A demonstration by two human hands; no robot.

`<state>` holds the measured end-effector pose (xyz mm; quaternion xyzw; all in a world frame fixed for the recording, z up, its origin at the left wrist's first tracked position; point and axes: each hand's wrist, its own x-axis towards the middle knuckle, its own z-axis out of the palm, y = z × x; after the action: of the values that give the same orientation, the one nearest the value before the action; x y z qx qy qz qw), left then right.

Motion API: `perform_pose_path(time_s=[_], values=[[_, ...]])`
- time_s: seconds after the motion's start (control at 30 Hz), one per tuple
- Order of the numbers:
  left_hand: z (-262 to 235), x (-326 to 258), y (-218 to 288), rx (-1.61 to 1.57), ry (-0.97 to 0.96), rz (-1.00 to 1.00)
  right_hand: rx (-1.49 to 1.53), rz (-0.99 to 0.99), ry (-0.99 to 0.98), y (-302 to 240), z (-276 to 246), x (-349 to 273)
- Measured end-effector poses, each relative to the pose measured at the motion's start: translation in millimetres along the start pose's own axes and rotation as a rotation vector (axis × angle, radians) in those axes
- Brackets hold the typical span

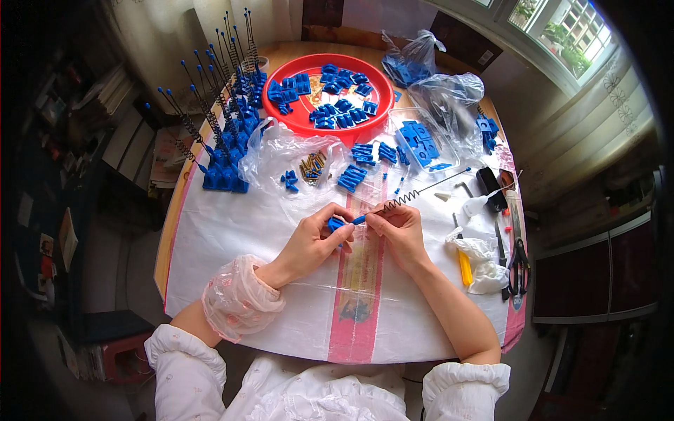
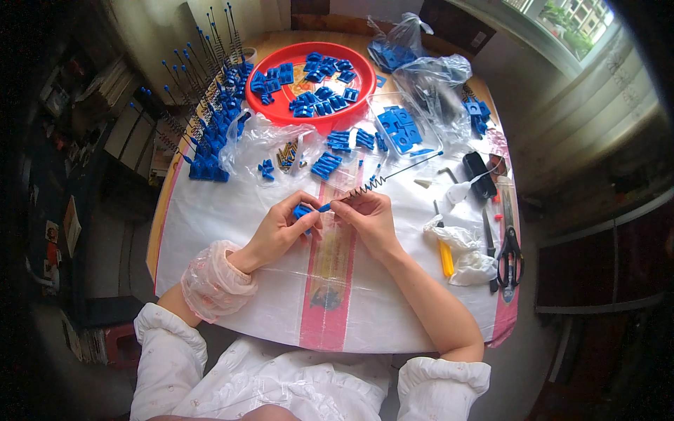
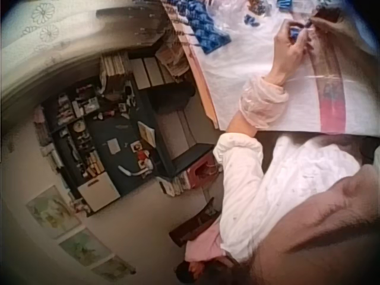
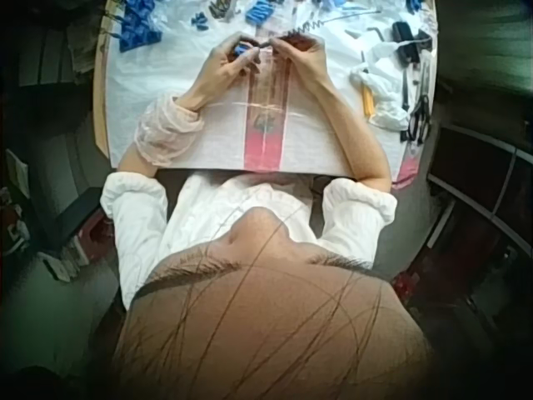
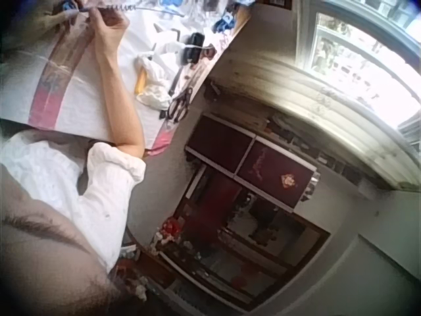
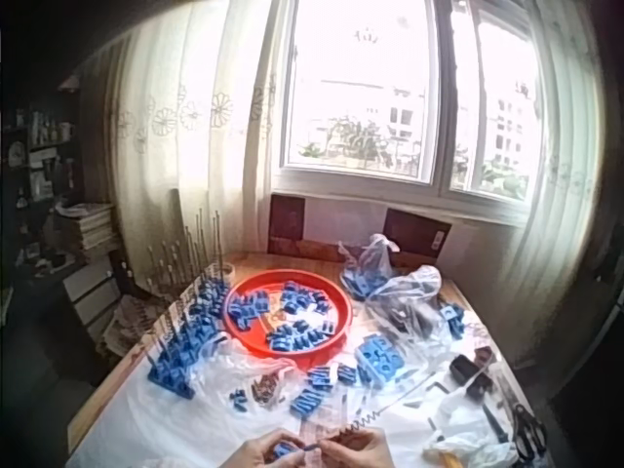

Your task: Assembling small electrical fixtures by inserting metal springs into blue plastic housings using tweezers.

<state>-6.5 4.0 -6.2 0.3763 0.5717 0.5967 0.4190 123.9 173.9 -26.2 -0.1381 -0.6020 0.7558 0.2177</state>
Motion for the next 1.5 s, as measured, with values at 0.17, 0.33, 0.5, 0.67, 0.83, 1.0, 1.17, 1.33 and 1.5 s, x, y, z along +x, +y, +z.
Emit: perform_pose_path(time_s=[0.17, 0.33, 0.5, 0.67, 0.83, 1.0, 1.17, 1.33, 1.5], values=[[2, 0, 0, -0.040, 0.006, 0.011, 0.017, 0.003, -0.017, 2, -3, 0], [-2, 2, -4, -0.041, 0.005, 0.029, 0.029, 0.004, -0.038, 3, -3, 1], [-1, 1, 2, 0.040, 0.043, -0.020, 0.002, 0.003, -0.051, -2, 1, -1], [-2, 2, -2, 0.063, 0.054, 0.036, -0.017, 0.005, -0.064, -5, 2, -1], [0, 3, -2, 0.006, 0.071, 0.088, -0.001, 0.015, -0.078, -4, 2, -1], [0, 2, 2, 0.036, 0.060, 0.049, -0.035, 0.020, -0.063, -8, 3, -2], [-2, 2, -1, 0.005, 0.053, 0.058, -0.036, 0.027, -0.073, -12, 6, -2], [-2, 2, -3, 0.037, 0.056, 0.079, -0.048, 0.047, -0.078, -11, 4, -2], [-2, 2, -2, 0.049, 0.062, 0.078, -0.037, 0.018, -0.075, -8, 4, -1]])
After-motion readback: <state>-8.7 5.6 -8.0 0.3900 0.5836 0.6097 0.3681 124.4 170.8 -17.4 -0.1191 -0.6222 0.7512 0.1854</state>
